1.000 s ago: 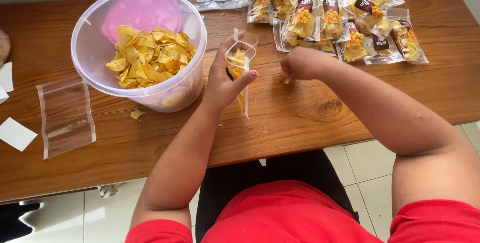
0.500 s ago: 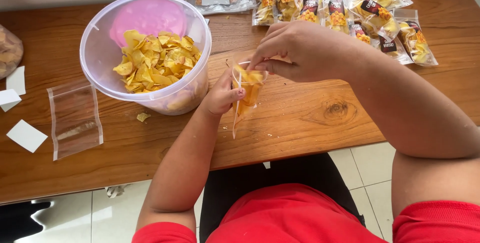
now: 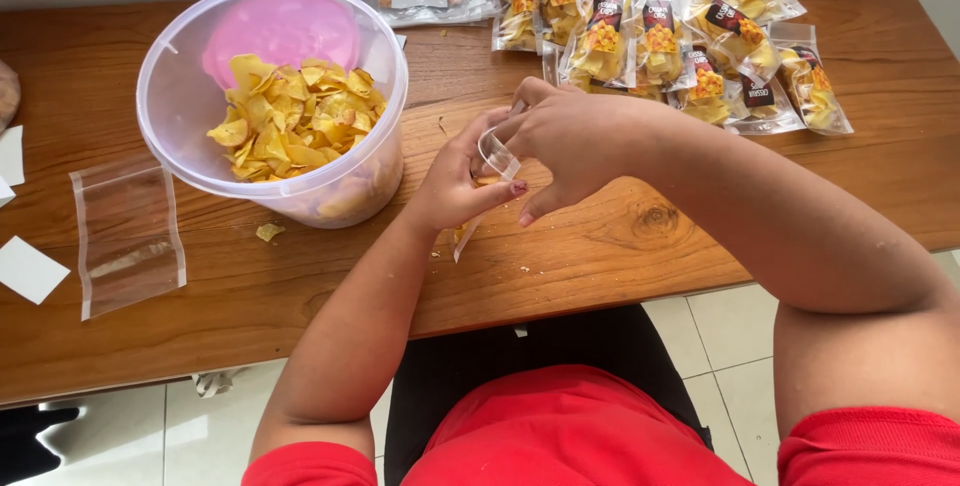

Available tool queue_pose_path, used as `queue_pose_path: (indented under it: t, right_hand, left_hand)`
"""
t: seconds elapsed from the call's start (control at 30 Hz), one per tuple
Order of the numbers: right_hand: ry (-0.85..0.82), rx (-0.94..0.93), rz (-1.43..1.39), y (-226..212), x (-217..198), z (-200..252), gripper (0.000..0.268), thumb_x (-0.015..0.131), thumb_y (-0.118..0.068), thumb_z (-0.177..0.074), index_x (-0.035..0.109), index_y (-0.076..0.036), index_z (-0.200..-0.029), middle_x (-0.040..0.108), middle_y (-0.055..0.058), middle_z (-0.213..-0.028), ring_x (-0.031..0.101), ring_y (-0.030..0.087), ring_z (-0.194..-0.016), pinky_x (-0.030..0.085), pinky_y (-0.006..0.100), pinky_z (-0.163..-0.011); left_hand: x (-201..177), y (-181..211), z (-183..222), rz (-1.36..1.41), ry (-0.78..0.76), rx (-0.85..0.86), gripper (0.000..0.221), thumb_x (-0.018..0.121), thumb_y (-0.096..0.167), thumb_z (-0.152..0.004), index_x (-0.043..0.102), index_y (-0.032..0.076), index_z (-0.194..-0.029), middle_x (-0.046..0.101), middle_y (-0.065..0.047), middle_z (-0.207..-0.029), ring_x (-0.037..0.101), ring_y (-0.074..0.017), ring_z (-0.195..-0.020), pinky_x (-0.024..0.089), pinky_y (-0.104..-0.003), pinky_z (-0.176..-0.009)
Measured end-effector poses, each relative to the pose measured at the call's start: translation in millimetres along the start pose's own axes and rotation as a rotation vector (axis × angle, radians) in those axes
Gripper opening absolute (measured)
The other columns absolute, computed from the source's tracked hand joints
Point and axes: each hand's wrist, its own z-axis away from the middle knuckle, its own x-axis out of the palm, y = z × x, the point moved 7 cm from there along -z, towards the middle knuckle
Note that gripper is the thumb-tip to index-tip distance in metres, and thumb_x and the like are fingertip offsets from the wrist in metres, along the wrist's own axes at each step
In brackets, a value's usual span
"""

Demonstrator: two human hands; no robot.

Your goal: Manually packaging chips from a large plastic container into small individual plastic bags.

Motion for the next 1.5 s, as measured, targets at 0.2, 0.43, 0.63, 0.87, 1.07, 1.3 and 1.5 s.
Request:
queue_pose_path:
  t: [0.2,0.43,0.63,0.87,1.07,1.3,1.5]
  right_hand:
    - [0.400,-0.085,-0.271,-7.5,-37.8,20.6,0.043,0.062,-0.041,-0.075,0.060,-0.009,-0.103,0.057,0.010,-0.110,0.044,0.032,-0.110,0.038,0.046,-0.087]
    - [0.808,-0.057,-1.043,19.9,37.0,-0.6,0.065,0.052,-0.017,-0.089,0.009,-0.012,-0.138,0.034,0.021,-0.132,0.035,0.035,-0.119,0.044,0.045,-0.088]
    - [1.124,-0.089,-1.223,49.1,49.1,10.5,0.040,0.036,-0.021,-0.097,0.026,-0.013,-0.135,0.040,0.013,-0.127,0.037,0.025,-0.119,0.033,0.042,-0.099]
    - [1.265,-0.058,-1.395,66.9,68.3,-1.5,0.023,0.059,-0.009,-0.084,0.058,0.001,-0.104,0.059,0.006,-0.073,0.057,0.008,-0.067,0.049,0.020,-0.064]
    - [1.322,-0.063,-1.437,70.5,75.4,6.9,0.016,0.063,-0.002,-0.079,0.064,0.001,-0.095,0.062,0.010,-0.076,0.055,0.009,-0.067,0.050,0.021,-0.060]
    - [1.432,-0.079,-1.343,67.2,70.4,26.8,0.014,0.066,0.004,-0.075,0.065,0.000,-0.089,0.051,0.005,-0.071,0.047,0.005,-0.064,0.044,0.019,-0.063]
    - [1.402,-0.118,-1.363,66.8,69.6,32.3,0.013,0.067,0.006,-0.074,0.064,0.003,-0.086,0.049,0.005,-0.068,0.046,0.005,-0.064,0.042,0.018,-0.061]
  left_hand:
    - [-20.4,16.9,-0.3,0.023,0.187,0.064,0.067,0.071,0.025,-0.073,0.034,0.008,-0.126,0.050,-0.010,-0.108,0.047,-0.0196,-0.102,0.039,-0.037,-0.093]
    - [-8.4,4.0,4.0,0.164,0.297,0.148,0.073,0.049,0.040,-0.089,0.002,0.014,-0.139,0.013,-0.025,-0.137,0.024,-0.0374,-0.126,0.024,-0.051,-0.105]
    - [-3.2,-11.4,2.4,0.084,0.245,0.154,0.056,0.048,0.007,-0.091,0.018,0.007,-0.137,0.034,-0.009,-0.136,0.033,-0.0220,-0.125,0.029,-0.037,-0.102]
    - [-21.2,-24.5,4.9,0.110,0.500,-0.075,0.047,0.068,0.004,-0.075,0.049,0.005,-0.118,0.061,-0.005,-0.095,0.058,-0.0088,-0.088,0.049,-0.024,-0.082]
    - [-22.9,-28.9,7.6,0.103,0.514,-0.107,0.034,0.070,0.003,-0.073,0.060,0.004,-0.105,0.065,-0.009,-0.090,0.063,-0.0112,-0.082,0.051,-0.024,-0.075]
    - [-16.7,15.0,2.9,-0.257,0.437,0.047,0.014,0.055,0.012,-0.085,0.066,0.006,-0.093,0.065,-0.009,-0.079,0.062,-0.0134,-0.079,0.049,-0.029,-0.074]
    - [-13.4,29.4,5.8,-0.449,0.447,0.161,0.014,0.056,0.014,-0.085,0.069,0.009,-0.087,0.065,-0.007,-0.076,0.063,-0.0184,-0.074,0.049,-0.029,-0.072]
